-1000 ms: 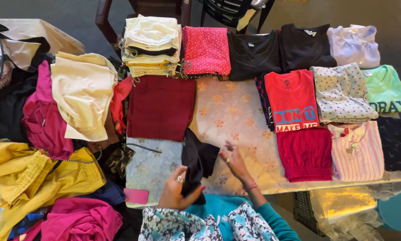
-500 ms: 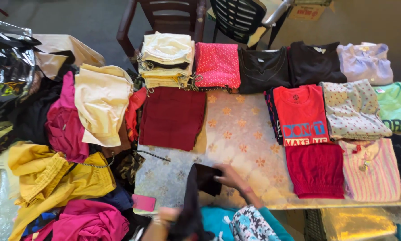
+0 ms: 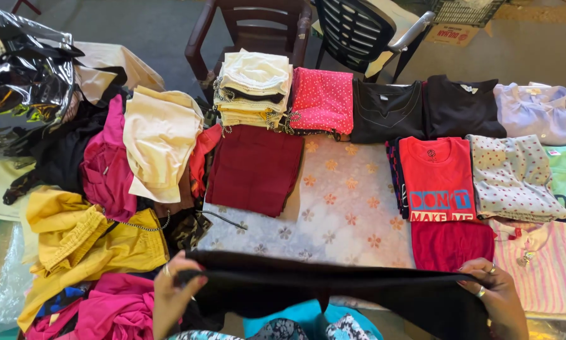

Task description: The person folds a black t-shirt and places it on a stack. They then fold a pair of black shorts, securing them with a chain accessory before stacking them. Next, they fold a pair of yellow shorts and place them on the table. Finally, the person unfolds a pink t-shirt and lays it flat on the table.

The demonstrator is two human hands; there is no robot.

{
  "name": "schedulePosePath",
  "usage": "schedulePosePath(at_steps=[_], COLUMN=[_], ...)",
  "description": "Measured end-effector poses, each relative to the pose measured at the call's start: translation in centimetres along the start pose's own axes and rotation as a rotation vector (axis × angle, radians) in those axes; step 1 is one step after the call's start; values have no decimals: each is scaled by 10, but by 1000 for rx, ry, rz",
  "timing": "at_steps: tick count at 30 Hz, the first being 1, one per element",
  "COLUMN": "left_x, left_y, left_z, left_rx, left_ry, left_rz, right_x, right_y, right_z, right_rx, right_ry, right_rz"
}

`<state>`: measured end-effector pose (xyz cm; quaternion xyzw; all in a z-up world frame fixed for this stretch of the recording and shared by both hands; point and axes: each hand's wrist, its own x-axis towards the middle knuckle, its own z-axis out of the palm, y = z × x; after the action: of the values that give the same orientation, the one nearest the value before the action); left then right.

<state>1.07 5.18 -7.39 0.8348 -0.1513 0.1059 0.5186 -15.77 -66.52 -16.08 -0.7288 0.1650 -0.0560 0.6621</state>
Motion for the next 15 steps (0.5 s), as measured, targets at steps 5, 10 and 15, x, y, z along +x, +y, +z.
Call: schedulePosePath(at_steps=[5,10,15], left_x=[56,83,54], left_y=[-35,1,-21], left_z=[32,42,58], left_rx=[-131,-402,128], left_ry=[-7,17,87], left_rz=[-222,-150,48], right_x=[36,37,30], right_y=[-53,-87,-26], right_z=[53,90,112], right_rx=[-326,-450,-666], right_ry=[85,273,381], right_rz=[33,-161,-360])
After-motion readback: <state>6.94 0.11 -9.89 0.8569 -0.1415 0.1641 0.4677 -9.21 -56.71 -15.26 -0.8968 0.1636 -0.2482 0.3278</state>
